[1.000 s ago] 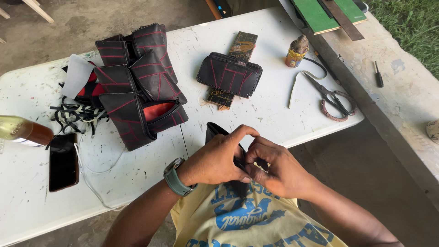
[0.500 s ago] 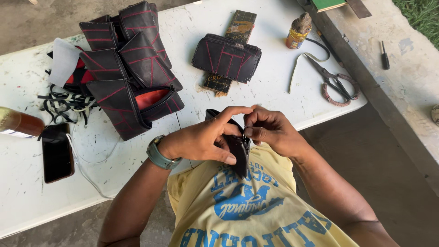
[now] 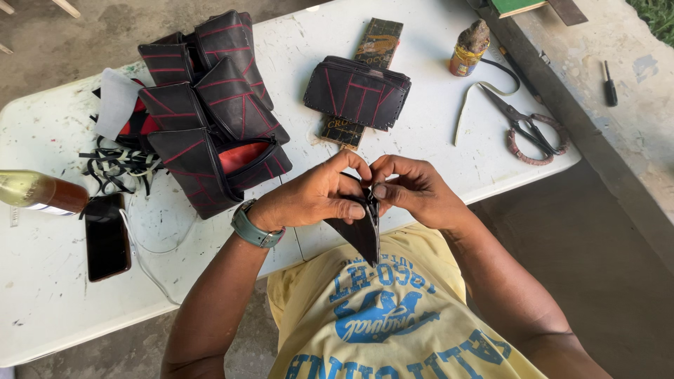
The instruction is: The person assembles small black leather pouches with red stitching by hand. They use shears to trim excess material, then turn the pouches inside out and inspect the seams and zippers. The person stacks the finished pouches on the table.
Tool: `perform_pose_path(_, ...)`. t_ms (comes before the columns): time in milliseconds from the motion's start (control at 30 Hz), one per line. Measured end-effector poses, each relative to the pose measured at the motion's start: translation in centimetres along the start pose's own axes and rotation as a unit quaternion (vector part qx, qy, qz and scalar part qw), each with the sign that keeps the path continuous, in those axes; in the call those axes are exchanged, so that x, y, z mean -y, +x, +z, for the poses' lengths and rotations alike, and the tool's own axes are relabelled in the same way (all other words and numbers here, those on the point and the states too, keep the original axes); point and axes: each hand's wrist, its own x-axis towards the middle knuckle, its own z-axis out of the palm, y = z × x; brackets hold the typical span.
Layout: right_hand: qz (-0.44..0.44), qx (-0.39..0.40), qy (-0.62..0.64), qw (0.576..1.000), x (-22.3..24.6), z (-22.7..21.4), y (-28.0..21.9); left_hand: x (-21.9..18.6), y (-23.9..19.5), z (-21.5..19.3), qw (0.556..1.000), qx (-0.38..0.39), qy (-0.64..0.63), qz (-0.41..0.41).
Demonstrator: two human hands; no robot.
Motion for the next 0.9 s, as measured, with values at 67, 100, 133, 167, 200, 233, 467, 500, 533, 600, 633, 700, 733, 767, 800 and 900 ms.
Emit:
perform_pose_path(67,-0.001,-0.021,-0.027,0.999,0.3,0.0,-0.1,-0.9,0.2,0.8,0.999,-0.035,0.003,0.000)
perform_pose_path(100,0.001,-0.033,-0.037,0.999,0.4,0.2,-0.1,-1.2,0.0,1.5,0.998,-0.065,0.002,-0.004)
perform_pose_path(133,0.004,-0.046,-0.048,0.998,0.5,0.6,-0.3,-1.6,-0.3,2.3,0.996,-0.094,0.001,-0.007)
perform_pose_path(167,-0.004,-0.043,-0.060,0.997,0.6,0.9,-0.5,-2.0,-0.5,2.9,0.989,-0.129,0.069,-0.001)
perform_pose_path(200,-0.012,-0.040,-0.073,0.996,0.6,1.4,-0.7,-2.4,-0.7,3.5,0.977,-0.164,0.137,0.006)
perform_pose_path(233,-0.019,-0.036,-0.086,0.995,0.7,1.9,-0.9,-2.8,-0.9,4.0,0.958,-0.199,0.204,0.013)
perform_pose_path(467,-0.051,-0.042,-0.171,0.983,1.6,4.5,0.5,-6.0,-1.9,2.7,0.917,-0.209,0.339,-0.021)
perform_pose_path(500,-0.072,-0.040,-0.192,0.978,1.6,4.8,0.6,-6.3,-2.0,2.7,0.909,-0.211,0.359,-0.026)
perform_pose_path(533,-0.094,-0.038,-0.213,0.972,1.7,4.9,0.7,-6.5,-2.1,2.6,0.900,-0.213,0.378,-0.032)
perform_pose_path(600,-0.111,-0.044,-0.227,0.966,1.6,5.3,1.0,-6.6,-2.0,2.4,0.900,-0.200,0.385,-0.027)
perform_pose_path(633,-0.120,-0.047,-0.233,0.964,1.5,5.6,1.2,-6.6,-2.0,2.4,0.900,-0.194,0.389,-0.025)
perform_pose_path(700,-0.147,-0.077,-0.262,0.951,1.3,6.3,1.8,-6.3,-1.7,2.2,0.894,-0.177,0.401,-0.095)
perform_pose_path(733,-0.160,-0.092,-0.276,0.943,1.4,6.4,2.1,-6.1,-1.5,2.1,0.889,-0.167,0.407,-0.130)
perform_pose_path(767,-0.087,-0.093,-0.244,0.961,1.4,6.3,2.3,-5.9,-1.4,1.9,0.899,-0.166,0.382,-0.135)
perform_pose_path(800,-0.014,-0.093,-0.210,0.973,1.6,6.1,2.5,-5.6,-1.1,1.6,0.909,-0.165,0.357,-0.140)
perform_pose_path(900,0.062,-0.022,-0.167,0.984,2.5,3.8,2.9,-5.0,-1.1,0.4,0.952,-0.164,0.231,-0.111)
